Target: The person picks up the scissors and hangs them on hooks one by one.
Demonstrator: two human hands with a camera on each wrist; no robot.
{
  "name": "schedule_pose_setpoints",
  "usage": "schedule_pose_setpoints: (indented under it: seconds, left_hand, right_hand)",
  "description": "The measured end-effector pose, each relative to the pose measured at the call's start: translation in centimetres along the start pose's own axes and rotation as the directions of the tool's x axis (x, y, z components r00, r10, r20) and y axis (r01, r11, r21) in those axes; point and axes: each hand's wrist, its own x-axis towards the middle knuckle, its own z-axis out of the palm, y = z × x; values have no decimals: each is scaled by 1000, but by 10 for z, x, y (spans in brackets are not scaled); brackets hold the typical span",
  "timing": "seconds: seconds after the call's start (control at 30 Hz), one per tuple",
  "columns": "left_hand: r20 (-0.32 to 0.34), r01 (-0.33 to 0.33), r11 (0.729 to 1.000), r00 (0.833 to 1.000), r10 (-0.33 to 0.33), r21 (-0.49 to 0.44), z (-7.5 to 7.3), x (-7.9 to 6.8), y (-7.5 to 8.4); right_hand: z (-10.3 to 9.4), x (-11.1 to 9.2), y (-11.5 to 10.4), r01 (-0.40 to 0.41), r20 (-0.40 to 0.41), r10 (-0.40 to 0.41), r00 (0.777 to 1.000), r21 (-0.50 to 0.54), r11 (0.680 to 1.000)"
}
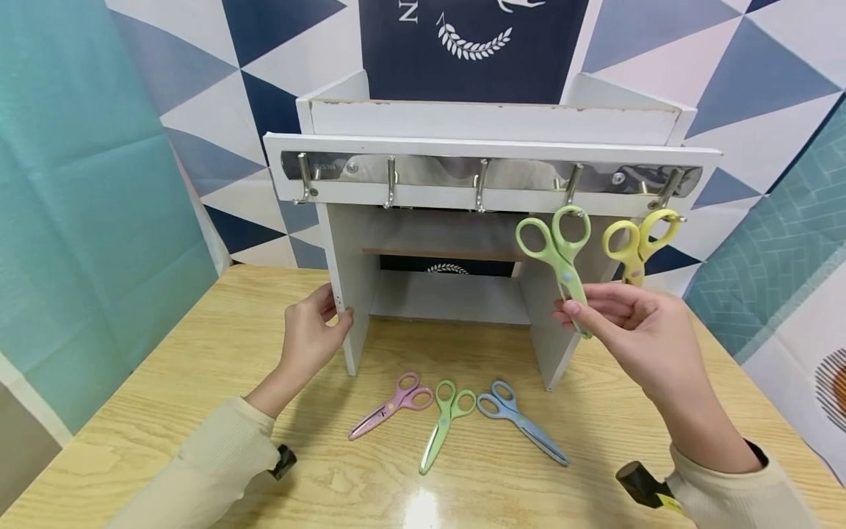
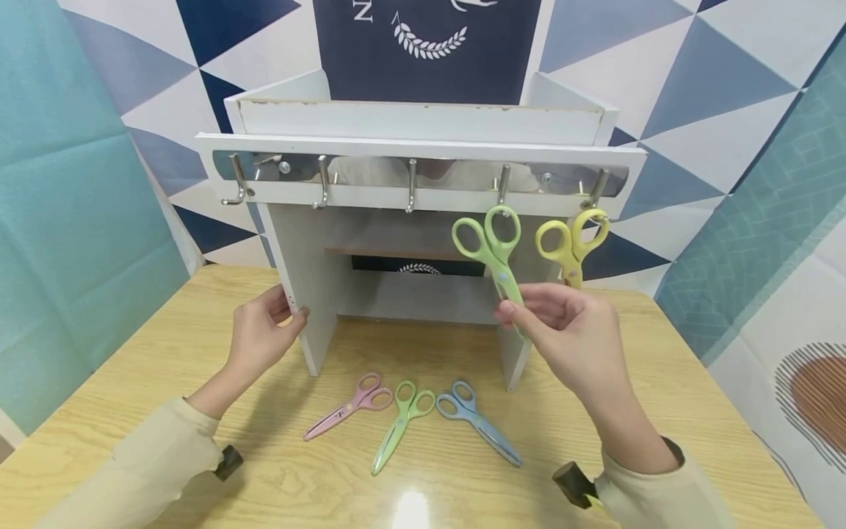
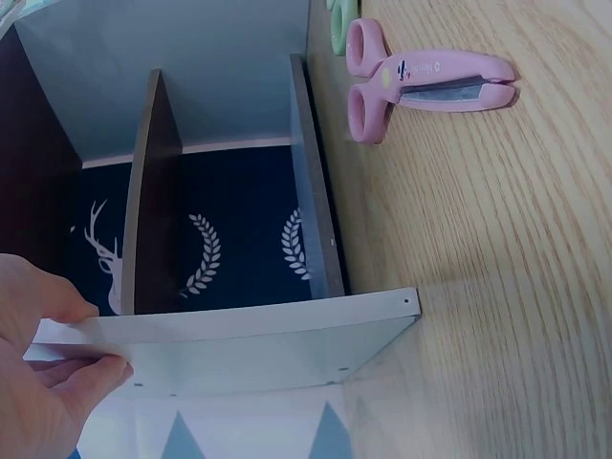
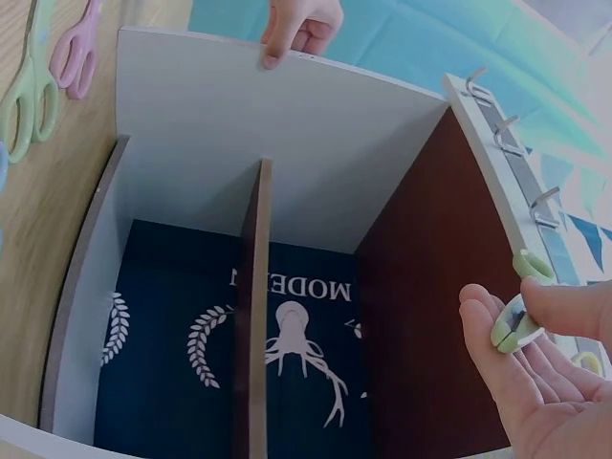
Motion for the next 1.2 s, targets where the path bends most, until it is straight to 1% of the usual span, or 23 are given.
schedule_pose_setpoints:
  seconds: [0.1,0.2,0.37,0.6,0.73,0.9,0.97,1.13,1.2]
  left_hand:
    - [0,-7,1000,1000,7,0,-1,2,0]
    - [-2,-10,1000,1000,10,-2,-1,2,1]
    - [-1,-3,1000,1000,3,-2,-1,3,2]
    - [-1,-7,1000,1000,7,-10,-1,2,2]
    - [-1,-3,1000,1000,3,-8,-1,2,3]
    - [2,7,1000,1000,-7,-7,-1,0,3]
    - [2,8,1000,1000,-7,-9,-1,0,2]
    - [1,7,1000,1000,-7,-8,-1,0,1]
    - [0,6,1000,1000,-6,-7,-1,-1,1]
  right_hand:
    - [1,1,2,24,7,-25,1000,59,998]
    - [2,1,5,28,19,-30,999,103,994]
    - [3,-2,9,0,39,-5,999,111,994]
    - [2,-5,14,-41,68,39,997,16,999]
    - [4,-7,18,-31,71,32,997,-21,999]
    - [8,-9,26,-20,82,18,996,18,1000]
    - [9,-10,28,-39,92,37,995,20,999]
    - [8,-13,34,-116,110,122,986,-64,991]
    - [9,-14,36,-132,122,141,982,-83,988]
